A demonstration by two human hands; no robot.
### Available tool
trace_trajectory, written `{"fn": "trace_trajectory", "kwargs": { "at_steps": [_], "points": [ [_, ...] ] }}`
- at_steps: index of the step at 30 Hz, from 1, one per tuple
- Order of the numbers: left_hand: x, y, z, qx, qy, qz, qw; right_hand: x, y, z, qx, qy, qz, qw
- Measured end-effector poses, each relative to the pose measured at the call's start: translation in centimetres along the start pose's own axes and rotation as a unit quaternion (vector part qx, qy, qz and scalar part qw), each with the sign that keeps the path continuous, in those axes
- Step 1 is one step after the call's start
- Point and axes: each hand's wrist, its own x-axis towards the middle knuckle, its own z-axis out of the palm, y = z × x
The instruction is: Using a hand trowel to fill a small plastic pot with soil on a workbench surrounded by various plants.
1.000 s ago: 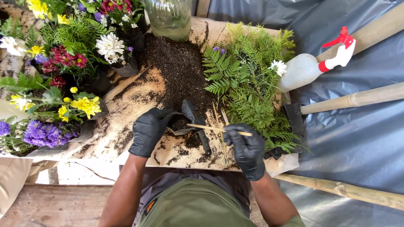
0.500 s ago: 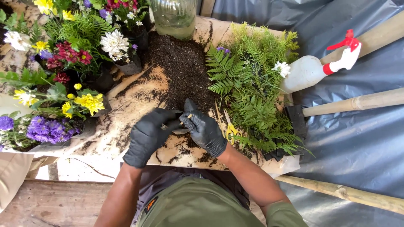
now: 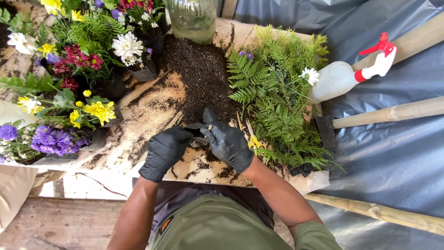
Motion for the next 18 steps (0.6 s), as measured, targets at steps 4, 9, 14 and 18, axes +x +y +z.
{"fn": "trace_trajectory", "kwargs": {
  "at_steps": [4, 9, 14, 18],
  "points": [
    [-0.5, -0.2, 0.1, 0.04, -0.002, -0.064, 0.997, -0.6, 2.3, 1.5, -0.014, -0.028, 0.012, 0.999],
    [1.0, 4.8, -1.3, 0.034, -0.004, -0.035, 0.999, -1.0, 2.7, 2.5, -0.01, -0.098, 0.04, 0.994],
    [1.3, 9.2, -2.9, 0.104, 0.033, -0.018, 0.994, -1.0, 1.2, 3.1, -0.026, 0.022, 0.029, 0.999],
    [-0.2, 3.2, 0.0, 0.09, 0.021, -0.007, 0.996, -1.6, 1.9, 3.8, -0.034, 0.013, 0.002, 0.999]
  ]
}}
